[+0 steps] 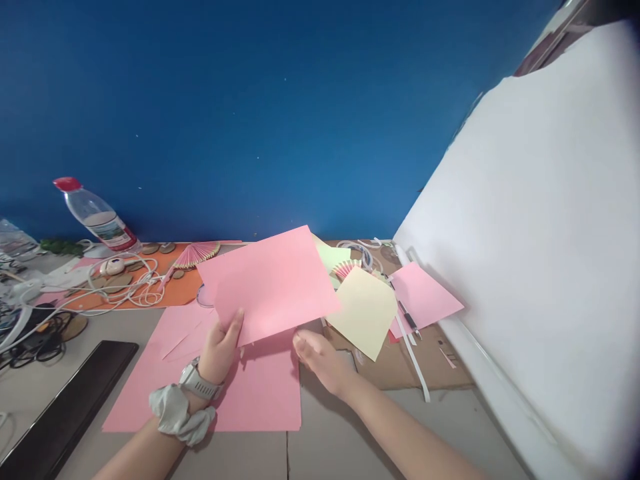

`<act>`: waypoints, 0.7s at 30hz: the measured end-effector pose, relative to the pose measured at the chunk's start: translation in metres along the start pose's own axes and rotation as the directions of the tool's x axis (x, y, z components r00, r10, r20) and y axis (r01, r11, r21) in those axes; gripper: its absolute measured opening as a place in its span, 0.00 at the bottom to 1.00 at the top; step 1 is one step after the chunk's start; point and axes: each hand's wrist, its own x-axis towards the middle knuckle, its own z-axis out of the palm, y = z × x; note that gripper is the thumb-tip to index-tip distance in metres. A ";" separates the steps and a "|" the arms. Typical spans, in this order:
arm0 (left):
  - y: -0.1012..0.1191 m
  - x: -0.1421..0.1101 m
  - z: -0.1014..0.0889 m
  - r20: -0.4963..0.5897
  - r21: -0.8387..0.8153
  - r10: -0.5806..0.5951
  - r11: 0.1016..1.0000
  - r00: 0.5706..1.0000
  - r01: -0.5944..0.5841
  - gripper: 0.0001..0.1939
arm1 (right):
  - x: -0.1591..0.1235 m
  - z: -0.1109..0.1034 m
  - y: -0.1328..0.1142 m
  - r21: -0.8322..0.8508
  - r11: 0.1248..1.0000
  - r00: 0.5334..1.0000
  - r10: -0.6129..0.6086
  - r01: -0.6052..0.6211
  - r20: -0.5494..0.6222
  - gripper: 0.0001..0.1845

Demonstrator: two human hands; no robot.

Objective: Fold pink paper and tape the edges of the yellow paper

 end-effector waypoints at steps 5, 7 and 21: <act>-0.003 -0.014 0.007 0.130 -0.023 0.003 1.000 0.992 0.000 0.07 | 0.005 -0.002 0.025 0.076 0.996 0.998 0.055 -0.055 -0.002 0.24; -0.008 -0.020 0.008 0.219 -0.057 0.008 0.998 0.976 0.004 0.11 | 0.004 -0.002 0.029 0.156 0.984 0.994 0.092 -0.083 -0.056 0.24; -0.040 -0.044 0.016 0.242 0.169 -0.179 0.976 0.954 0.140 0.15 | -0.009 0.003 0.014 0.010 0.988 0.986 0.153 -0.154 0.066 0.29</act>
